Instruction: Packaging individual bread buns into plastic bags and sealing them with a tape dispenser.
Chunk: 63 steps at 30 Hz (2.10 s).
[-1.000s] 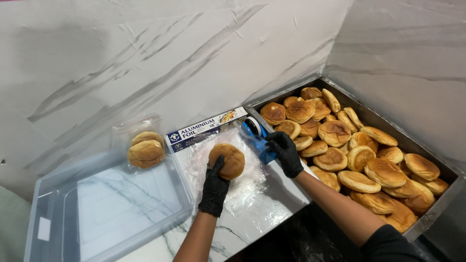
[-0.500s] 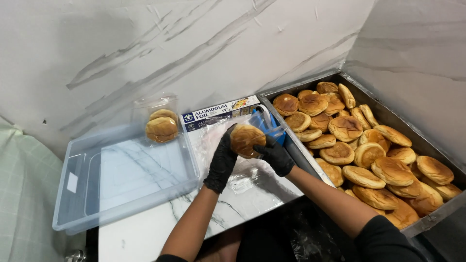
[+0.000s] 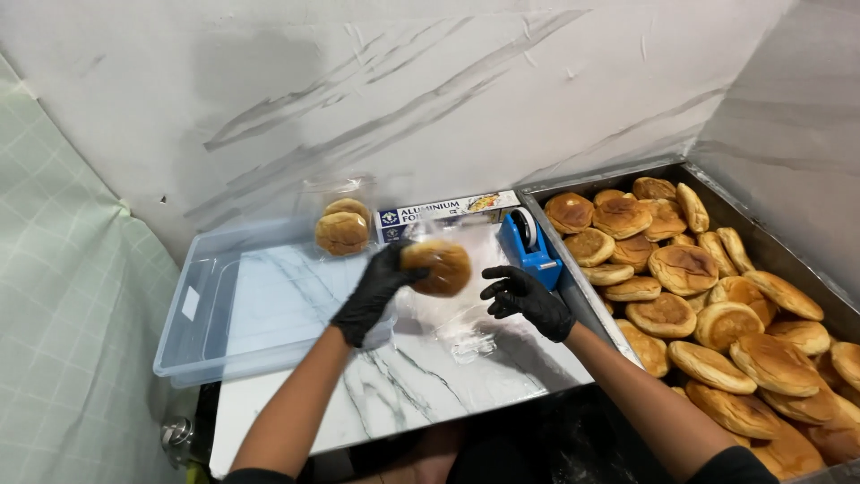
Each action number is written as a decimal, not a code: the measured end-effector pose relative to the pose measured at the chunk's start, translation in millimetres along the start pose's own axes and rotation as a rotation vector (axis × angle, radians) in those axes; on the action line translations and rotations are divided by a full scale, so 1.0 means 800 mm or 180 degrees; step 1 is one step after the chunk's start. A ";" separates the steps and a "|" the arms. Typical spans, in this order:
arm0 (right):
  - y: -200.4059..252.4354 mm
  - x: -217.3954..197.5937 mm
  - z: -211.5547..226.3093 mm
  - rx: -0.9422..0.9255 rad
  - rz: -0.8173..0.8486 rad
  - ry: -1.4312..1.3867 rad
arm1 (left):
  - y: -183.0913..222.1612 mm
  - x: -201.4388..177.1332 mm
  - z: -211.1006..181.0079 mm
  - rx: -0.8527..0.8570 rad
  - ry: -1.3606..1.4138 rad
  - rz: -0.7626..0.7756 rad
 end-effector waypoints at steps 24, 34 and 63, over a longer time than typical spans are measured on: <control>-0.005 -0.034 -0.038 0.0467 0.0849 0.1776 | -0.049 -0.228 0.019 -0.0460 -0.2722 -0.2109; -0.018 -0.043 -0.034 0.0300 0.0836 0.2613 | 0.048 -0.002 -0.112 0.2357 -0.2939 -0.1781; -0.020 -0.044 -0.003 -0.0282 -0.0709 0.0627 | -0.001 0.192 0.068 0.2116 -0.4550 -0.1168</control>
Point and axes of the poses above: each hand's wrist, its own y-axis away from the middle knuckle, its own x-axis out of the palm, z = x × y, the point moved 6 cm from there along -y, towards the middle knuckle, and after that the axes turned 8 degrees about -x, right-handed, at the moved point
